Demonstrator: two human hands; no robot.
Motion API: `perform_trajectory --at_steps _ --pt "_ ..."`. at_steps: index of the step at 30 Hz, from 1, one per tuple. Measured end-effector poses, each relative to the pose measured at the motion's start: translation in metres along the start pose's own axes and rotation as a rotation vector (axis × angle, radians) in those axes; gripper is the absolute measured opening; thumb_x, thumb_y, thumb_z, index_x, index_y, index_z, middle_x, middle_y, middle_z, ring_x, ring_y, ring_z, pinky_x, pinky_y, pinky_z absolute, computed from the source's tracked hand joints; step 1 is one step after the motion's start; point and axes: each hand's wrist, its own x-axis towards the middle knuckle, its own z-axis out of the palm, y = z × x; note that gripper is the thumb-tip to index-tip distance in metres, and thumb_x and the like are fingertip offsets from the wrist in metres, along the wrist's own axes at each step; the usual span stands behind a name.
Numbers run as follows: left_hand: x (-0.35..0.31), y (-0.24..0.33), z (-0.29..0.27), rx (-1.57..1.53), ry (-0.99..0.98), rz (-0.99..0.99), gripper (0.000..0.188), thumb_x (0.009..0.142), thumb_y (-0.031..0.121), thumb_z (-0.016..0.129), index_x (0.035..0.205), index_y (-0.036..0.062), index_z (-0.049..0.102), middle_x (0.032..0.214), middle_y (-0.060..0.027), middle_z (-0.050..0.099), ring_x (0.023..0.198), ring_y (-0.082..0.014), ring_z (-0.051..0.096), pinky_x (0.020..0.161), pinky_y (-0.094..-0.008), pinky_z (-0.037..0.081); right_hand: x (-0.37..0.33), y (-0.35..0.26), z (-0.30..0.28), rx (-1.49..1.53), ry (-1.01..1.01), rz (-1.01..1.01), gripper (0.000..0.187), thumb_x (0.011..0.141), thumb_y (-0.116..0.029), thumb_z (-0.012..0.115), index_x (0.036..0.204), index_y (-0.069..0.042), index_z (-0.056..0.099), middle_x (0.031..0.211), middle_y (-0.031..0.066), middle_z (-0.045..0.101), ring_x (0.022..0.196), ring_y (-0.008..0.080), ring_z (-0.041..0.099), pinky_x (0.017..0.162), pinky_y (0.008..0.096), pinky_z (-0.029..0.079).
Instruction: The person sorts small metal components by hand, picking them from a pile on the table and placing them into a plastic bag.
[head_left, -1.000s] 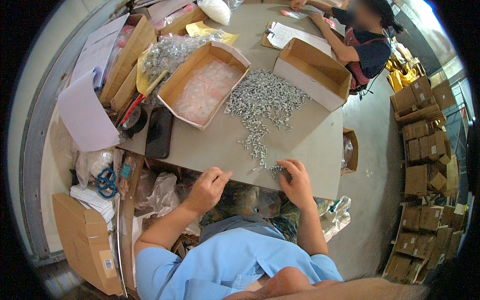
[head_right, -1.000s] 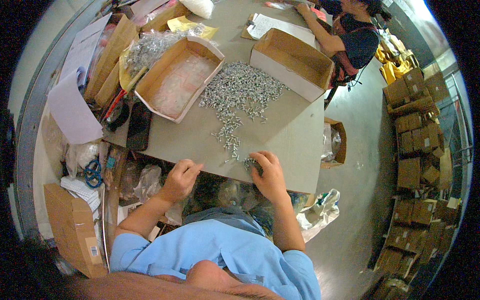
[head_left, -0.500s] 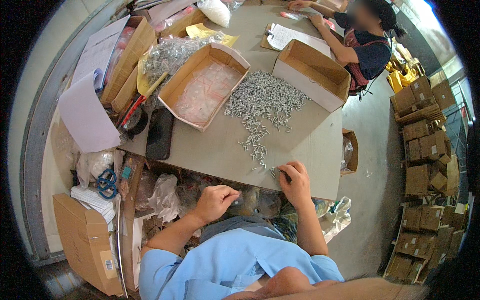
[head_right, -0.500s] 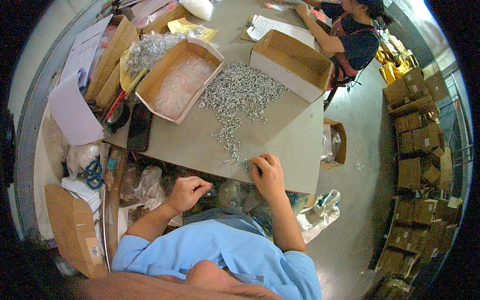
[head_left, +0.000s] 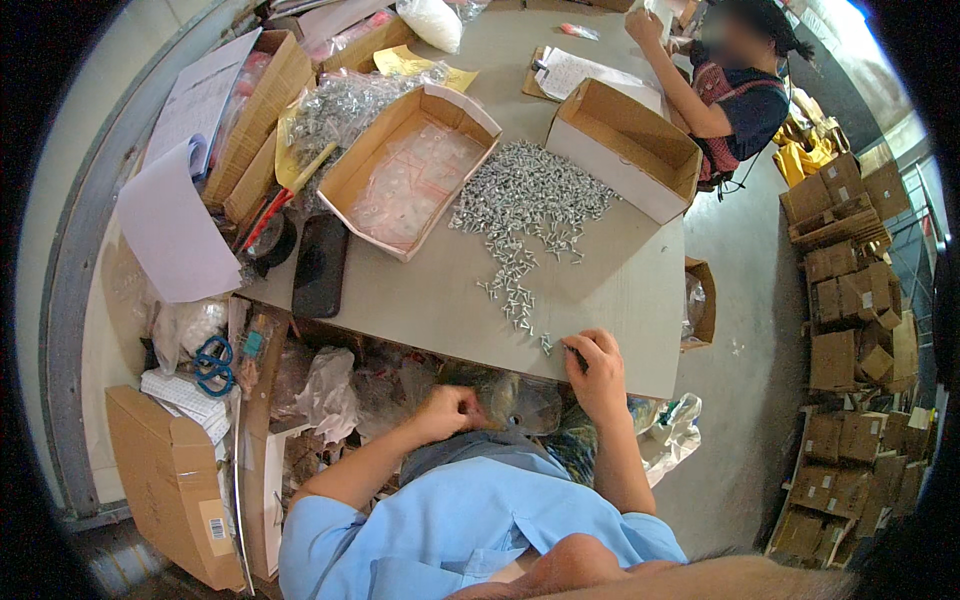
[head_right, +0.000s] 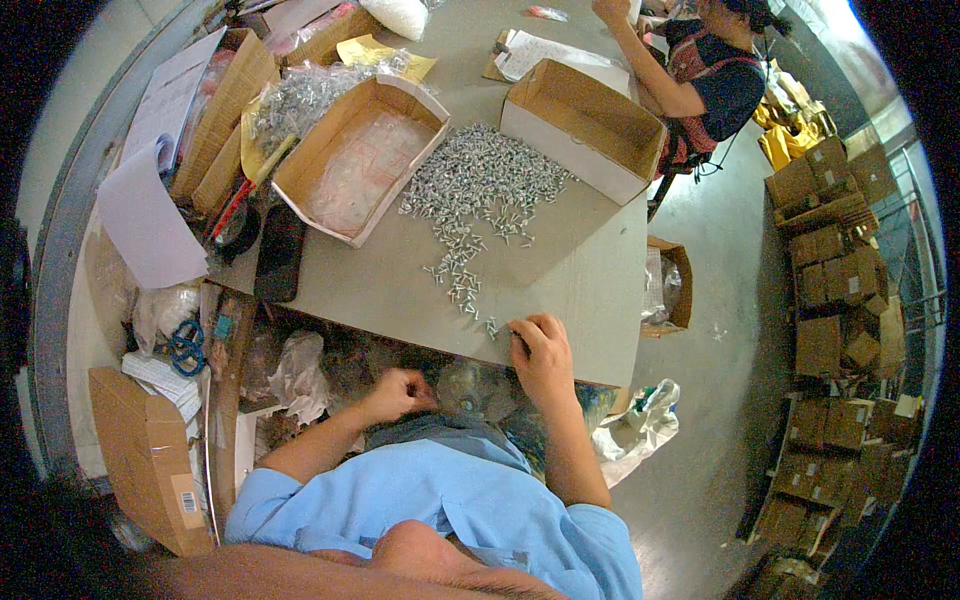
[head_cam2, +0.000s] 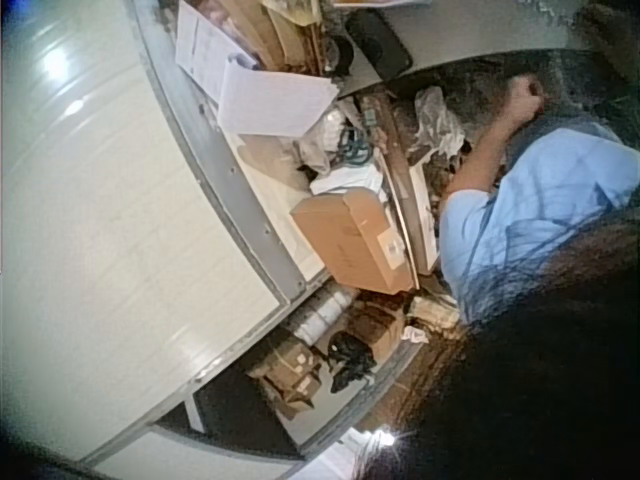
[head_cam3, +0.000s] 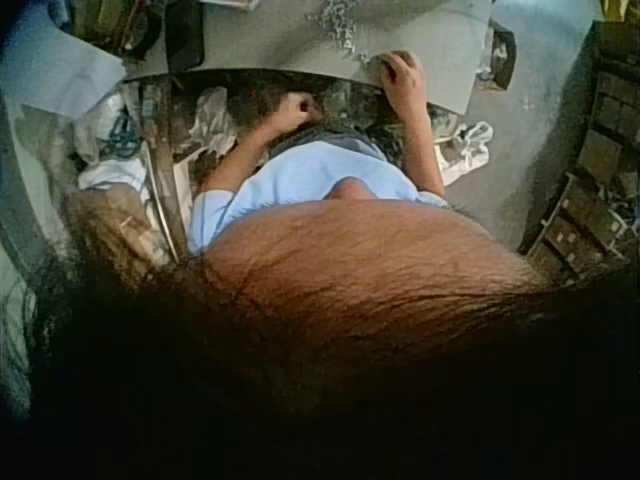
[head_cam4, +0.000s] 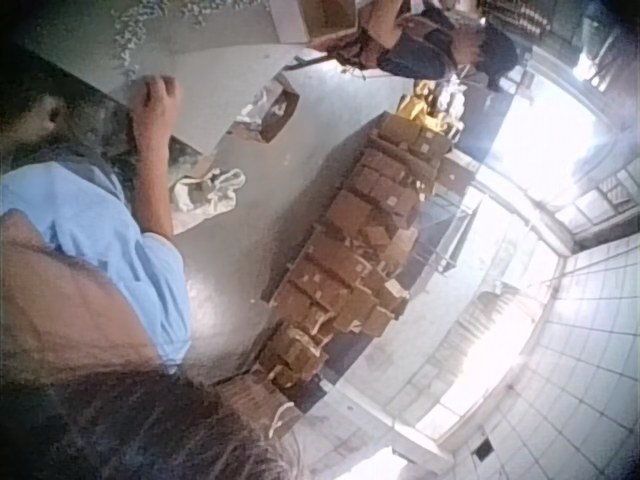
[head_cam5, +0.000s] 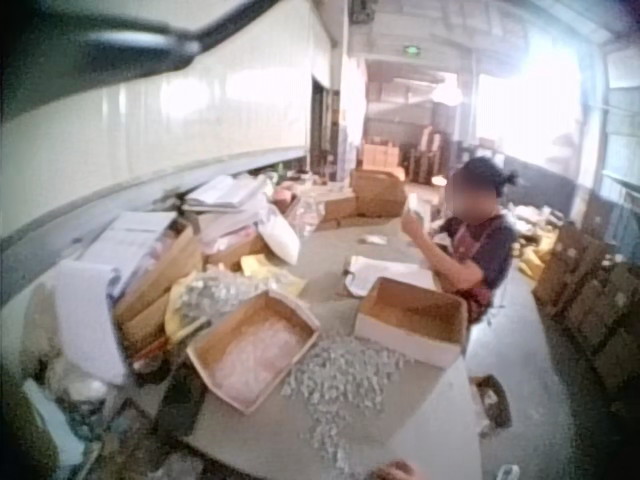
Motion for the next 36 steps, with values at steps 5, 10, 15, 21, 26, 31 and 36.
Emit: perform_trajectory --at_steps 5,10,15,21,26,31,36 --pt "0.036 -0.037 0.059 -0.024 -0.148 0.301 0.039 0.077 0.027 0.074 0.107 0.0043 0.064 0.103 -0.0095 0.066 0.093 -0.0218 0.06 0.081 -0.0358 0.047 -0.008 -0.007 -0.005 -0.006 -0.048 0.047 0.02 0.073 -0.001 0.065 0.093 -0.005 0.066 0.093 0.0135 0.059 0.09 0.0329 0.058 0.078 0.0396 0.048" --pt "0.034 0.022 0.053 -0.055 -0.275 0.118 0.054 0.076 0.038 0.075 0.114 0.0036 0.059 0.114 -0.0128 0.061 0.106 -0.0258 0.054 0.091 -0.0386 0.043 -0.016 -0.021 -0.018 0.135 -0.286 0.071 0.015 0.076 -0.004 0.066 0.091 -0.004 0.067 0.092 0.0139 0.06 0.081 0.0305 0.061 0.068 0.037 0.05" --pt "0.047 -0.015 0.077 -0.155 -0.19 0.211 0.049 0.073 0.038 0.077 0.105 0.0037 0.062 0.105 -0.0134 0.062 0.099 -0.0256 0.056 0.088 -0.0388 0.044 0.003 -0.036 -0.003 0.082 -0.096 0.047 0.015 0.078 -0.007 0.066 0.093 -0.005 0.066 0.09 0.0119 0.06 0.08 0.0299 0.06 0.067 0.0369 0.05" --pt "0.055 -0.01 0.078 -0.014 -0.106 0.29 0.033 0.069 0.025 0.08 0.085 0.0037 0.06 0.08 -0.0116 0.064 0.078 -0.0224 0.06 0.073 -0.0367 0.048 0.014 -0.024 0.02 -0.13 -0.017 -0.093 0.014 0.078 -0.01 0.067 0.091 -0.005 0.065 0.089 0.0113 0.06 0.08 0.0296 0.06 0.069 0.0367 0.05" --pt "0.065 -0.042 0.092 -0.112 -0.139 0.29 0.042 0.075 0.028 0.077 0.105 0.0042 0.061 0.109 -0.0139 0.062 0.1 -0.0272 0.057 0.09 -0.0408 0.044 0.005 -0.041 0.002 0.048 -0.391 0.057 0.011 0.078 -0.012 0.067 0.086 -0.006 0.063 0.09 0.0124 0.06 0.082 0.0315 0.061 0.069 0.0401 0.05" --pt "0.071 -0.052 0.099 -0.178 -0.173 0.263 0.037 0.078 0.019 0.073 0.108 0.0044 0.06 0.111 -0.0128 0.062 0.101 -0.0243 0.057 0.091 -0.0385 0.045 0.024 -0.046 0.024 0.072 -0.15 0.136 0.014 0.078 -0.017 0.068 0.085 -0.007 0.062 0.091 0.0129 0.059 0.084 0.0334 0.059 0.069 0.042 0.048" --pt "0.059 -0.007 0.085 -0.355 -0.121 0.295 0.032 0.076 0.031 0.077 0.086 0.0032 0.064 0.076 -0.0105 0.062 0.071 -0.0173 0.056 0.067 -0.0343 0.047 0.041 -0.047 0.047 -0.133 0.056 0.03 0.017 0.077 -0.019 0.069 0.083 -0.007 0.059 0.085 0.0125 0.056 0.082 0.0333 0.056 0.071 0.0419 0.046"
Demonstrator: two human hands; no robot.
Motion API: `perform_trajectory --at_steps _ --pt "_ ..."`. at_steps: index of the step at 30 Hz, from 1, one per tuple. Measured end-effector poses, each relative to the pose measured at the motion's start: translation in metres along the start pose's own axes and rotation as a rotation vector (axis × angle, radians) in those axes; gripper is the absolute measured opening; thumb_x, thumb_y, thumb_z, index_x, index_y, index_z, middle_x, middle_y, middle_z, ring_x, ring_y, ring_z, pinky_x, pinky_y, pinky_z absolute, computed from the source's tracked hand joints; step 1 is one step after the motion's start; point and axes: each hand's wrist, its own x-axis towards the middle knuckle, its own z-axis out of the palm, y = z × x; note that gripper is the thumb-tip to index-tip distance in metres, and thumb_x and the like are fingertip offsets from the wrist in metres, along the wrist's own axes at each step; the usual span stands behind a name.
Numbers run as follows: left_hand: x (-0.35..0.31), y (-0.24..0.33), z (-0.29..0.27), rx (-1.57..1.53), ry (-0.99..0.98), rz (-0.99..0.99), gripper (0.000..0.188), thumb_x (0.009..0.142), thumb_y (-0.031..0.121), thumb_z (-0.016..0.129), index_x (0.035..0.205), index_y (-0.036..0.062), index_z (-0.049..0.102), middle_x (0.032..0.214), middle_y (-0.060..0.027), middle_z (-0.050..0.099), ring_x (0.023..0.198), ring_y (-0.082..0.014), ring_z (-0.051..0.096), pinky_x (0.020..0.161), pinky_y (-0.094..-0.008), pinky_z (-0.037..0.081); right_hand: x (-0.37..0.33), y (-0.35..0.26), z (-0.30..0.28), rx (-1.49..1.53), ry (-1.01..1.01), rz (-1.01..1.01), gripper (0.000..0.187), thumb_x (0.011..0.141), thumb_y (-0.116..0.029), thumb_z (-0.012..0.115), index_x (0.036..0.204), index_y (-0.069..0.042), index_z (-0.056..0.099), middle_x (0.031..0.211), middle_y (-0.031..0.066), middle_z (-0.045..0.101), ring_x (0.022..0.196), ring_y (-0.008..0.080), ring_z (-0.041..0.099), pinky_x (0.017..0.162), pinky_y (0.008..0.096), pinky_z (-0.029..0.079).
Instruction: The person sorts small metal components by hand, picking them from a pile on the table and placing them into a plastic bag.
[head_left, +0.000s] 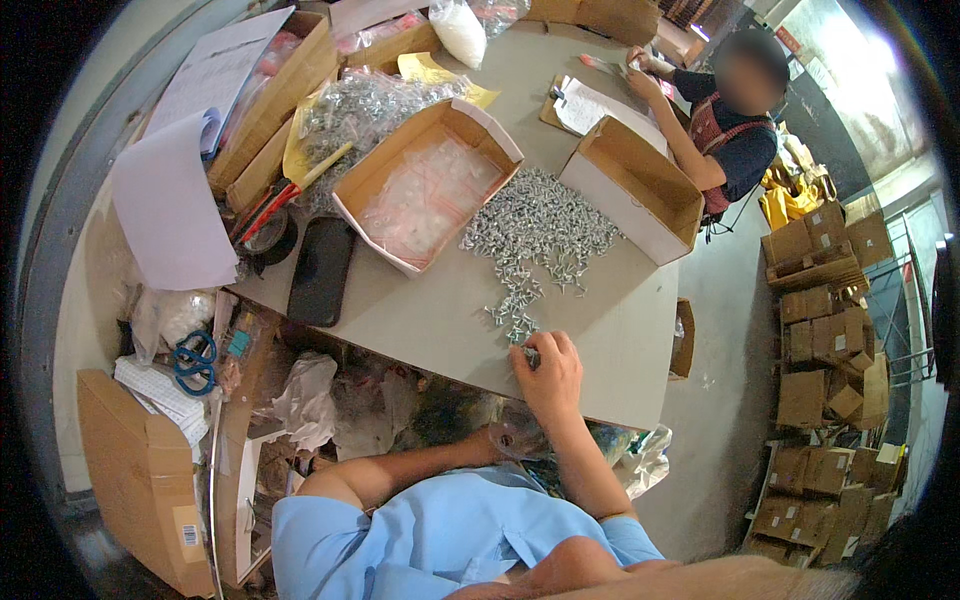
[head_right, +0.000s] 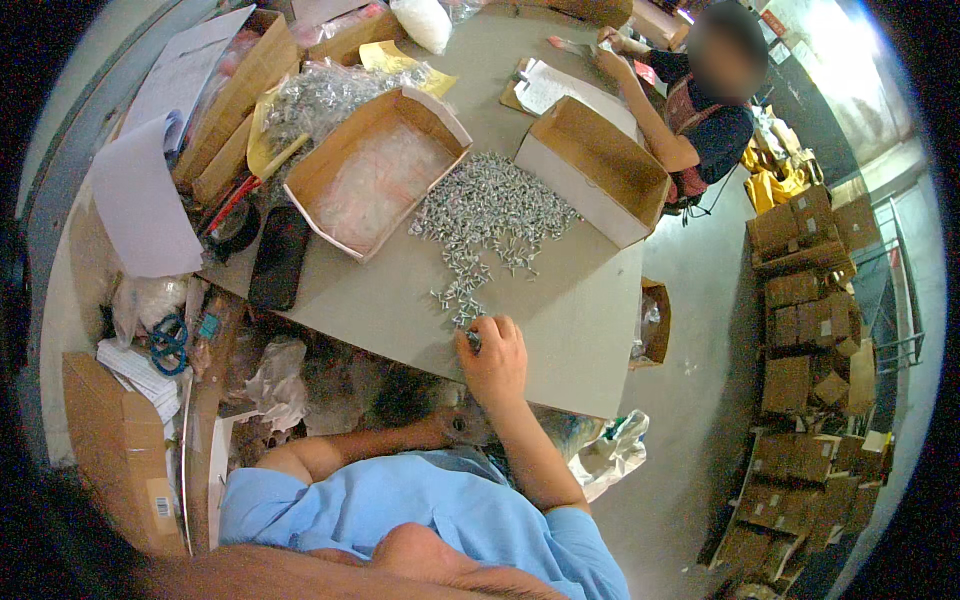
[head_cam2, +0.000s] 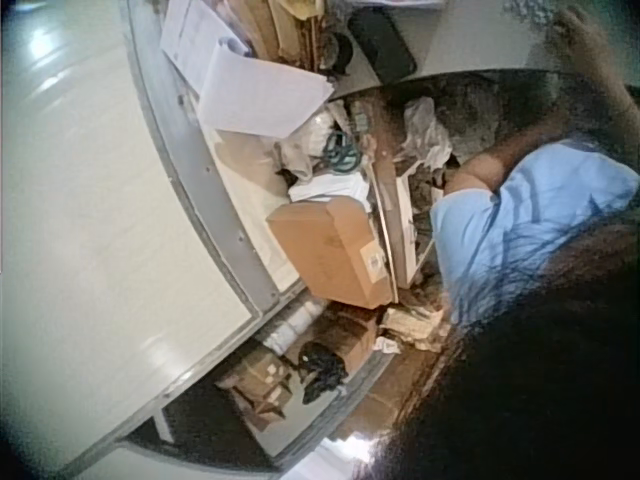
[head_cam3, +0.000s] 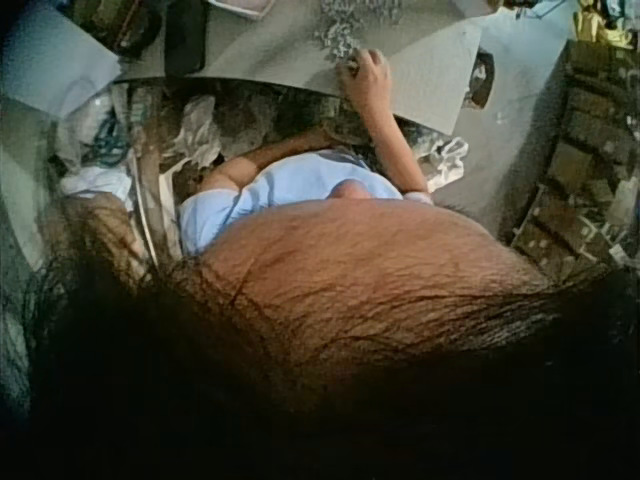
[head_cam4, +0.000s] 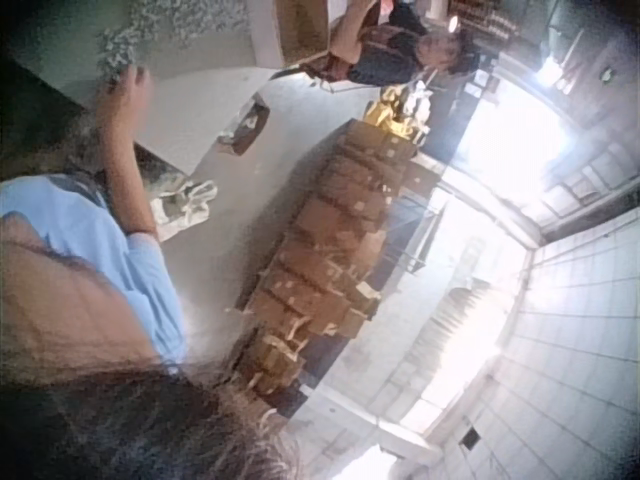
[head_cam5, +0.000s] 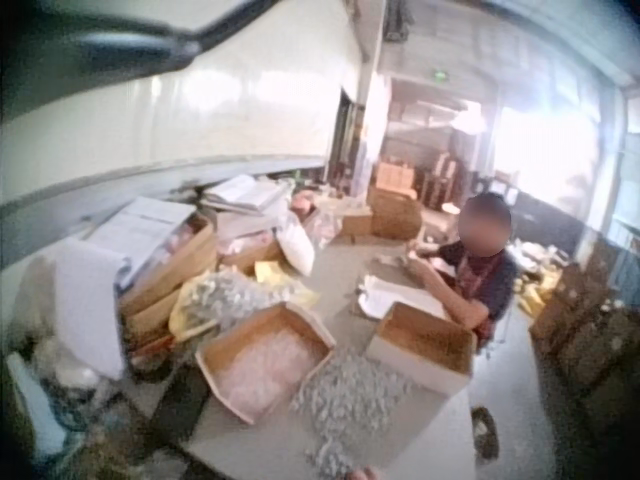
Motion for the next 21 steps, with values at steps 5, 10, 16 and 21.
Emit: perform_trajectory --at_steps 5,10,16,21 --pt "-0.005 -0.006 -0.004 0.075 -0.079 -0.137 0.018 0.078 0.014 0.071 0.092 0.0053 0.063 0.094 -0.0082 0.067 0.088 -0.0202 0.06 0.082 -0.0364 0.047 -0.013 0.002 0.0 -0.031 -0.057 -0.029 0.014 0.075 -0.015 0.07 0.078 -0.005 0.061 0.078 0.0124 0.058 0.075 0.0326 0.058 0.067 0.0405 0.048" --pt "0.0 -0.034 0.0 0.104 -0.027 0.031 0.024 0.078 0.025 0.074 0.085 0.0057 0.063 0.084 -0.01 0.064 0.08 -0.0192 0.059 0.073 -0.0366 0.047 -0.018 0.003 -0.038 0.151 -0.533 0.049 0.014 0.075 -0.015 0.069 0.084 -0.004 0.064 0.077 0.0115 0.06 0.076 0.03 0.06 0.068 0.0376 0.048" --pt "-0.004 -0.007 -0.002 0.095 -0.015 -0.021 0.024 0.079 0.024 0.072 0.092 0.005 0.064 0.091 -0.0117 0.065 0.087 -0.0232 0.06 0.08 -0.0381 0.048 0.012 0.003 -0.015 0.093 -0.121 0.009 0.024 0.076 -0.015 0.069 0.097 -0.006 0.061 0.102 0.0151 0.056 0.091 0.0339 0.057 0.077 0.0406 0.048" --pt "-0.001 -0.034 0.0 0.194 -0.026 -0.039 0.026 0.08 0.023 0.071 0.098 0.0055 0.064 0.098 -0.012 0.066 0.091 -0.0256 0.062 0.084 -0.0391 0.048 0.017 0.013 0.0 0.068 -0.085 -0.119 0.021 0.076 -0.014 0.069 0.093 -0.006 0.061 0.099 0.0144 0.056 0.092 0.034 0.055 0.08 0.0402 0.047"
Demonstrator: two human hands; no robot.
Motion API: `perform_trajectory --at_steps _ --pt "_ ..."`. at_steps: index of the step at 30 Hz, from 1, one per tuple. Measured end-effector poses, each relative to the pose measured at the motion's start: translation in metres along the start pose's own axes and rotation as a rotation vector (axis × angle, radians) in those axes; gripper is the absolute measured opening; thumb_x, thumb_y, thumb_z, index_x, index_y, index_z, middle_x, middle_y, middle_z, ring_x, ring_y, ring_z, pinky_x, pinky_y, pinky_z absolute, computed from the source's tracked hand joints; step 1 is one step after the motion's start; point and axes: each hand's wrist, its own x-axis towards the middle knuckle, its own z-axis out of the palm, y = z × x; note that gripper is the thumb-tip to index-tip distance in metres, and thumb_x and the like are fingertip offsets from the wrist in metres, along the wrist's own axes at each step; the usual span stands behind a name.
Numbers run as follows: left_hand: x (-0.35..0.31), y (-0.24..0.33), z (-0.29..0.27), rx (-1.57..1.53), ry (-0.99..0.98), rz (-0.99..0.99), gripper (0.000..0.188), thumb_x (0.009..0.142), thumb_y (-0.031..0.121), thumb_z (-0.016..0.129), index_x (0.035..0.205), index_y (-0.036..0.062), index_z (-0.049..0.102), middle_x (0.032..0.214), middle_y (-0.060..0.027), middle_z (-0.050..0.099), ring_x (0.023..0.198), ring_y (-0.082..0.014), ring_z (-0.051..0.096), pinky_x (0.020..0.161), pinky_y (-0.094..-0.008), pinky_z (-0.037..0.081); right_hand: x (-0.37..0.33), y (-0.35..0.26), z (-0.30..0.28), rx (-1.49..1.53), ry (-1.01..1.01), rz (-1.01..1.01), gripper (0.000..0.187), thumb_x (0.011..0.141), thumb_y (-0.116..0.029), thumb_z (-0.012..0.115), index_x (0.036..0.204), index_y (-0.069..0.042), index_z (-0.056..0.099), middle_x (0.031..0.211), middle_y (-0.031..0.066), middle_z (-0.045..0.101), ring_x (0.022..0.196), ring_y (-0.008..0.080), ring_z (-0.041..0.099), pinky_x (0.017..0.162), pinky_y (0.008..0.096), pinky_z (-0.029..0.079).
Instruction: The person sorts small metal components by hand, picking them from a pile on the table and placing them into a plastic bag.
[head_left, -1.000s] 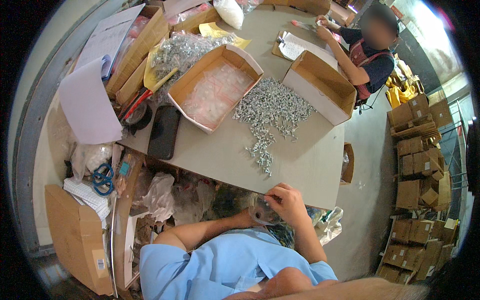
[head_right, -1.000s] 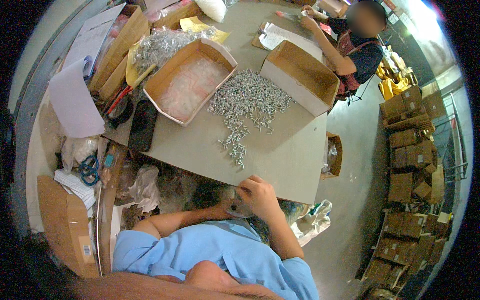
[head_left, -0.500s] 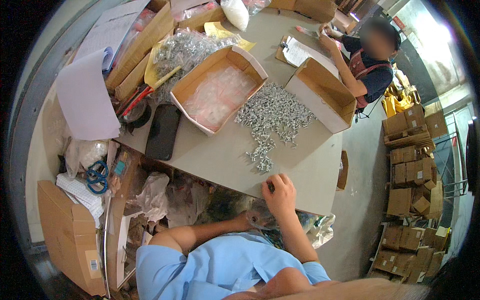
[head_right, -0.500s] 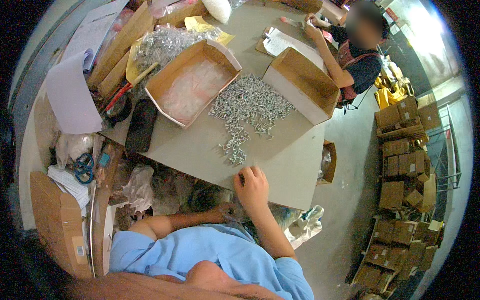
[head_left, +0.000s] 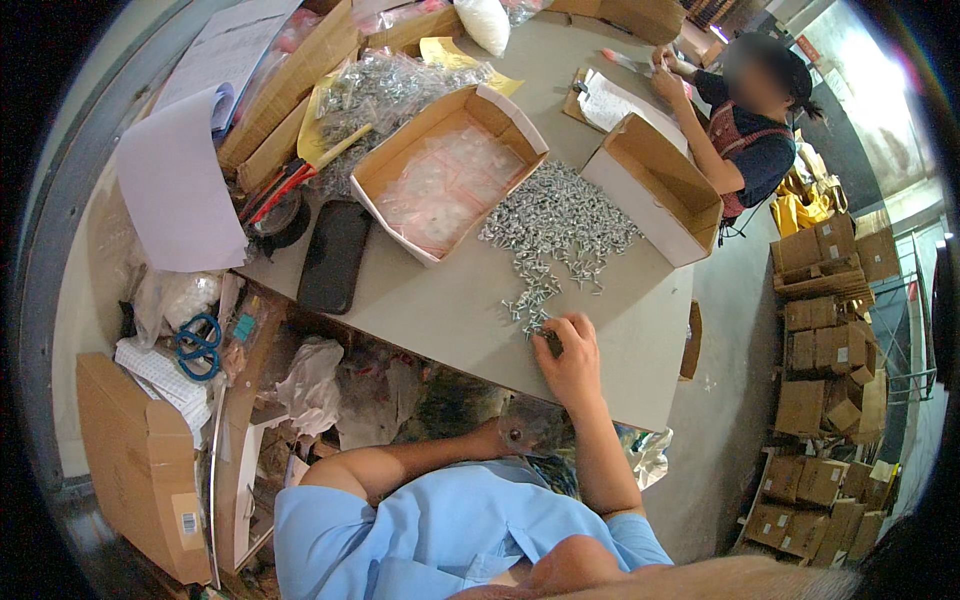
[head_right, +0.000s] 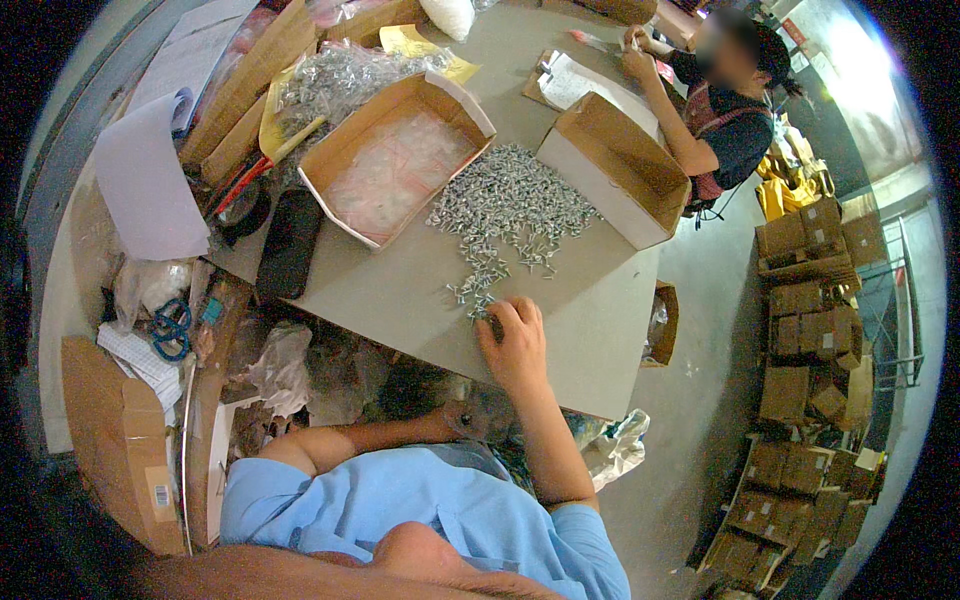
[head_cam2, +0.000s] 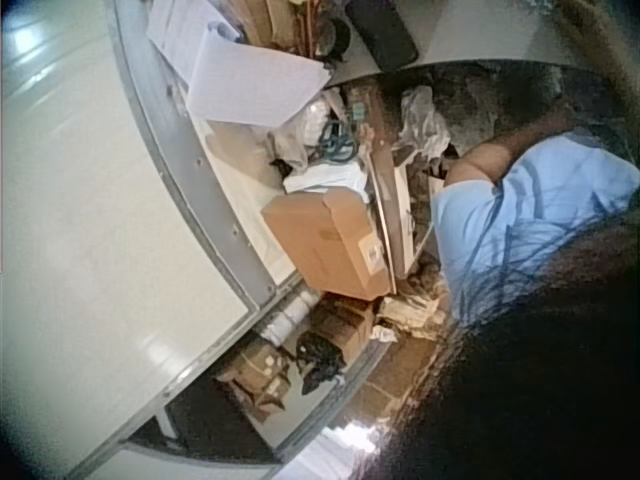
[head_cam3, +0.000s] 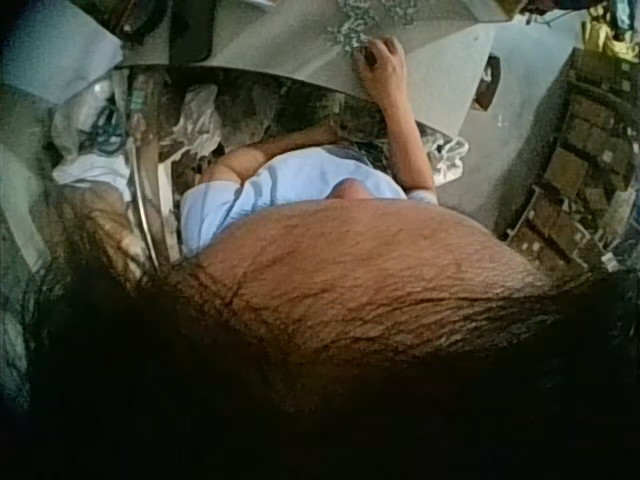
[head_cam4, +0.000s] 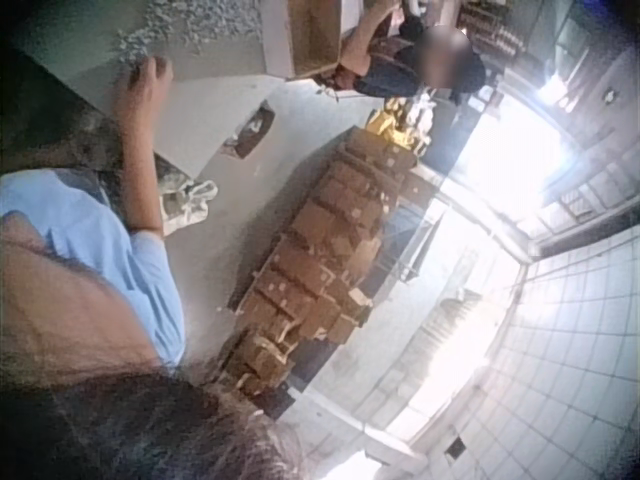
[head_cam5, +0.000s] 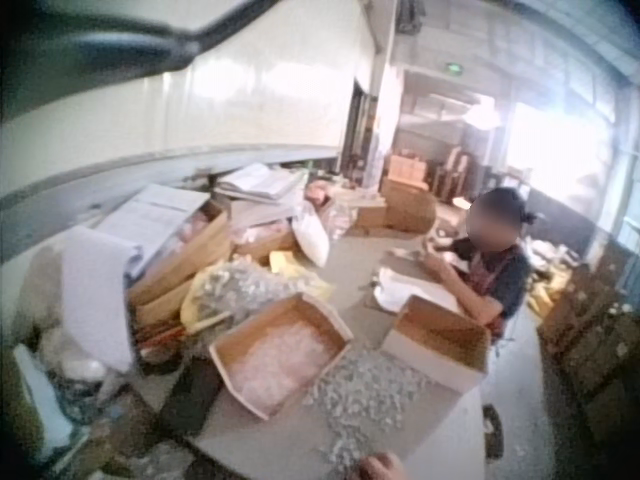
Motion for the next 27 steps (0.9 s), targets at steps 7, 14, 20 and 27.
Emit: perform_trajectory --at_steps 7,14,20,27 --pt "0.002 -0.006 0.008 -0.088 0.122 0.065 0.036 0.077 0.034 0.076 0.075 0.0021 0.06 0.066 -0.0093 0.058 0.062 -0.0175 0.053 0.059 -0.0336 0.045 -0.023 -0.003 -0.023 0.059 -0.252 0.03 0.012 0.075 -0.008 0.068 0.086 -0.003 0.065 0.086 0.0136 0.059 0.075 0.0313 0.059 0.068 0.0364 0.049" --pt "0.003 -0.005 0.009 -0.098 0.168 0.151 0.031 0.075 0.03 0.078 0.078 0.004 0.061 0.077 -0.0089 0.062 0.073 -0.0183 0.058 0.064 -0.0354 0.046 0.004 0.006 -0.028 0.134 -0.271 0.133 0.017 0.078 -0.008 0.067 0.095 -0.004 0.066 0.088 0.0129 0.059 0.074 0.025 0.061 0.064 0.0333 0.049" --pt "0.001 -0.005 0.006 -0.276 0.067 0.144 0.032 0.073 0.028 0.08 0.08 0.0045 0.06 0.079 -0.0086 0.062 0.073 -0.0184 0.058 0.066 -0.0353 0.047 0.027 0.01 -0.012 0.078 -0.151 -0.098 0.021 0.078 -0.005 0.064 0.099 -0.005 0.063 0.092 0.0138 0.058 0.082 0.0325 0.06 0.072 0.0387 0.049" --pt "0.003 -0.01 0.007 -0.145 0.038 0.059 0.031 0.074 0.029 0.078 0.078 0.0045 0.06 0.078 -0.0092 0.061 0.072 -0.0183 0.057 0.066 -0.0349 0.047 0.013 0.018 -0.014 0.027 -0.136 -0.06 0.016 0.077 -0.006 0.065 0.093 -0.005 0.062 0.089 0.0137 0.059 0.08 0.0341 0.06 0.071 0.04 0.049"
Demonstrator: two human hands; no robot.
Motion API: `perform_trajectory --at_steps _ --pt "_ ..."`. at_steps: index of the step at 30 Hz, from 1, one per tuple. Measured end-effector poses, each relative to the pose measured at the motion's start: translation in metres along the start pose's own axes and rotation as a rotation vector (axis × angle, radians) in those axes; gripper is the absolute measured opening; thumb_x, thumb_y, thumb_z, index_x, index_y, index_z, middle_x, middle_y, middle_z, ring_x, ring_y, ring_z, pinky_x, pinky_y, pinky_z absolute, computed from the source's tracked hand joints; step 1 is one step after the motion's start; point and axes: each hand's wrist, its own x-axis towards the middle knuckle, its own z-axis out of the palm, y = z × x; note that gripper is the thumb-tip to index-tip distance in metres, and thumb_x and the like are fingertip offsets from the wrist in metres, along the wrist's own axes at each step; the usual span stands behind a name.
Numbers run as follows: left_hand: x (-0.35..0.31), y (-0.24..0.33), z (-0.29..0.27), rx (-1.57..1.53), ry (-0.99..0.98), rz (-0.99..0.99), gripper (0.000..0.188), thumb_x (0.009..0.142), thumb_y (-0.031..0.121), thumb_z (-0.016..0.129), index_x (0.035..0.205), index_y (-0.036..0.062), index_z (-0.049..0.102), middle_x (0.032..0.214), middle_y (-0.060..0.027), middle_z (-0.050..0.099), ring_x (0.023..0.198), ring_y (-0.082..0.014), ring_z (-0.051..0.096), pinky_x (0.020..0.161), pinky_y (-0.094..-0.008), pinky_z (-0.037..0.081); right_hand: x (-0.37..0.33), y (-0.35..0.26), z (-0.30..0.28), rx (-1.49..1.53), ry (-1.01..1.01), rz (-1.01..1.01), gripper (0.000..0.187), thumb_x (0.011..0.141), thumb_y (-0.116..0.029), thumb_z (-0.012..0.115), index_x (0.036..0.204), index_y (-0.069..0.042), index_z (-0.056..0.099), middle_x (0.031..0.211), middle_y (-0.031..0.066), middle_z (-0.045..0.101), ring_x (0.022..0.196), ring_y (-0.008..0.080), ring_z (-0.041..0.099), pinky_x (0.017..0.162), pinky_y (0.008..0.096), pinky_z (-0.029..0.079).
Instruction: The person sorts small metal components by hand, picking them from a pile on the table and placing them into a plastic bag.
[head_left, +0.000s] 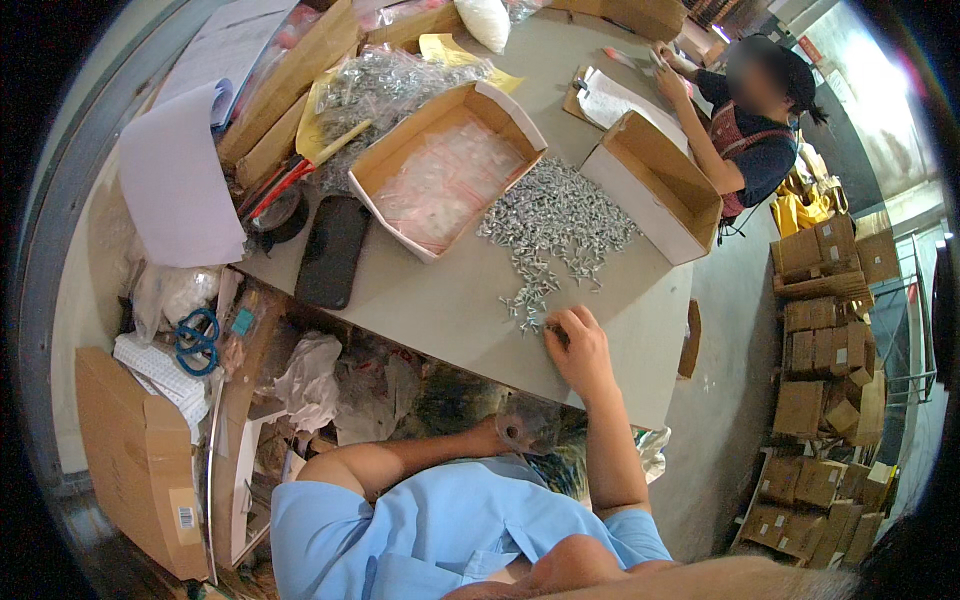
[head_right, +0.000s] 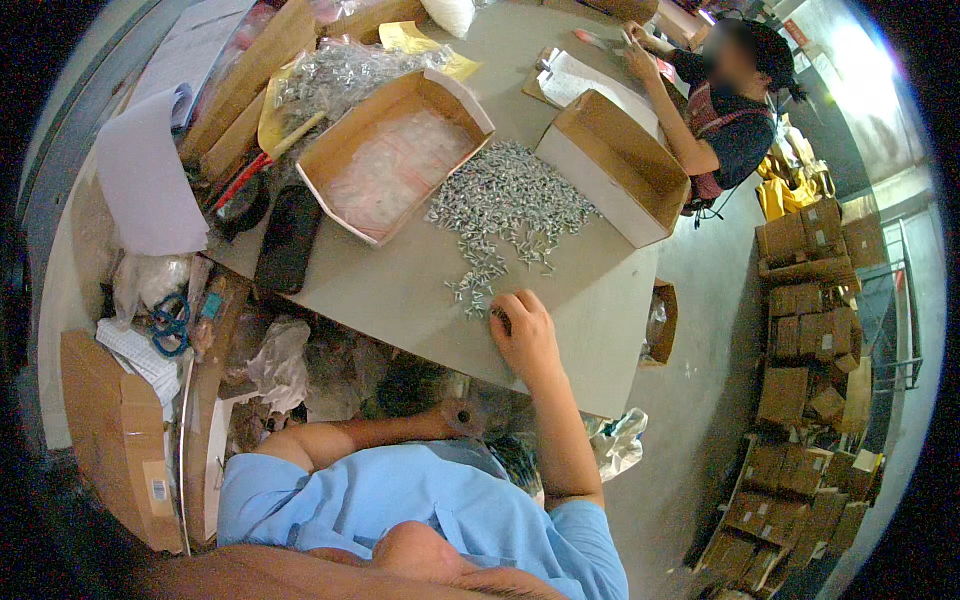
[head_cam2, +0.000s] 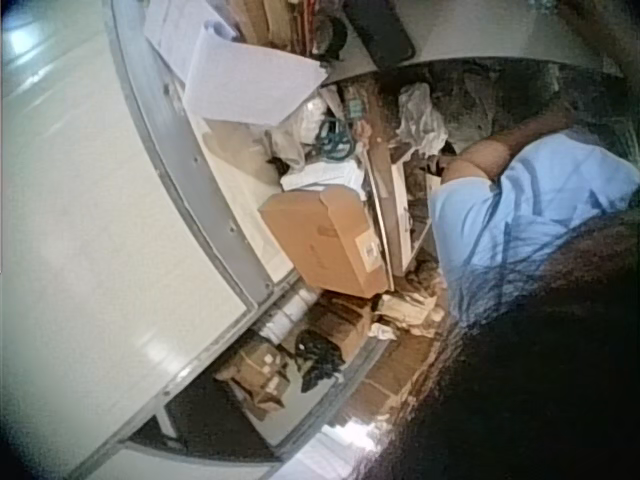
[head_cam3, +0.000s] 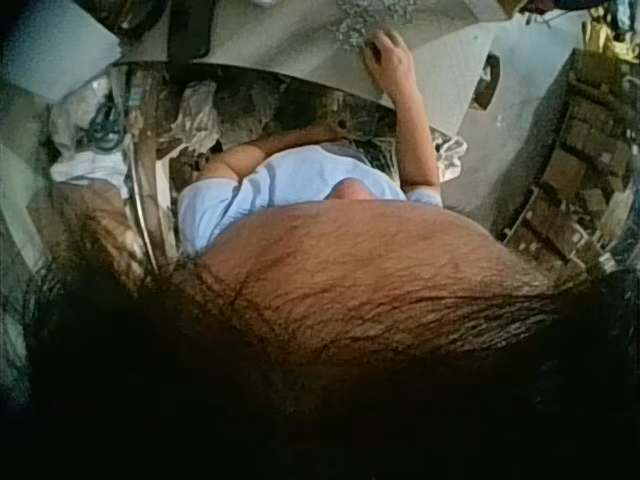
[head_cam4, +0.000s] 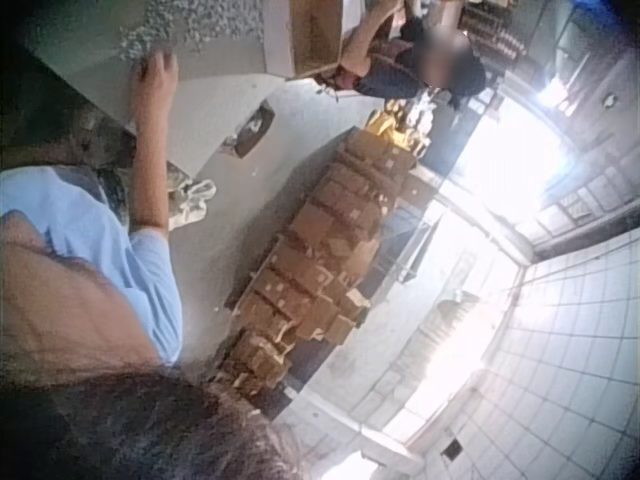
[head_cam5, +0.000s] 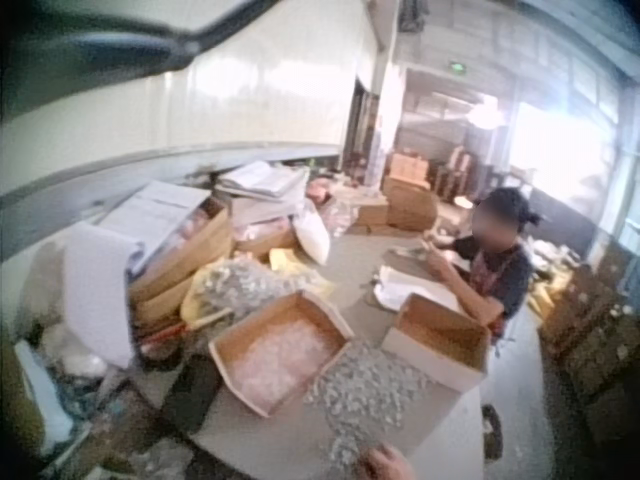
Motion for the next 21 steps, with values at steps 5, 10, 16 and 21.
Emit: perform_trajectory --at_steps 5,10,16,21 --pt "0.0 0.001 0.001 0.074 0.033 0.149 0.029 0.075 0.027 0.077 0.077 0.0047 0.06 0.077 -0.0096 0.061 0.07 -0.0179 0.056 0.065 -0.0345 0.047 -0.025 -0.01 -0.014 -0.019 -0.138 0.104 0.014 0.077 -0.008 0.066 0.09 -0.005 0.062 0.086 0.0129 0.06 0.077 0.0339 0.06 0.069 0.0399 0.05" --pt "-0.001 0.009 -0.006 0.199 0.008 0.071 0.024 0.077 0.023 0.075 0.079 0.0041 0.061 0.081 -0.0105 0.063 0.077 -0.0176 0.058 0.069 -0.0346 0.047 -0.064 -0.026 -0.033 0.122 -0.332 0.097 0.013 0.077 -0.011 0.067 0.087 -0.005 0.063 0.083 0.0127 0.06 0.075 0.0322 0.061 0.066 0.0394 0.05" --pt "-0.003 0.063 -0.014 0.105 0.089 0.107 0.02 0.078 0.019 0.073 0.085 0.003 0.063 0.082 -0.0108 0.063 0.081 -0.0182 0.058 0.073 -0.0343 0.047 -0.074 -0.015 -0.036 0.422 -0.202 0.19 0.007 0.08 -0.007 0.066 0.083 -0.003 0.062 0.077 0.0102 0.056 0.065 0.0244 0.054 0.057 0.0322 0.044" --pt "-0.006 0.036 -0.016 0.267 0.034 -0.008 0.02 0.079 0.019 0.071 0.087 0.003 0.063 0.084 -0.0105 0.063 0.08 -0.0188 0.057 0.071 -0.0356 0.046 -0.075 -0.002 -0.031 0.453 -0.113 0.149 0.006 0.08 -0.005 0.066 0.083 -0.003 0.062 0.076 0.0097 0.055 0.065 0.0237 0.053 0.056 0.0317 0.043"
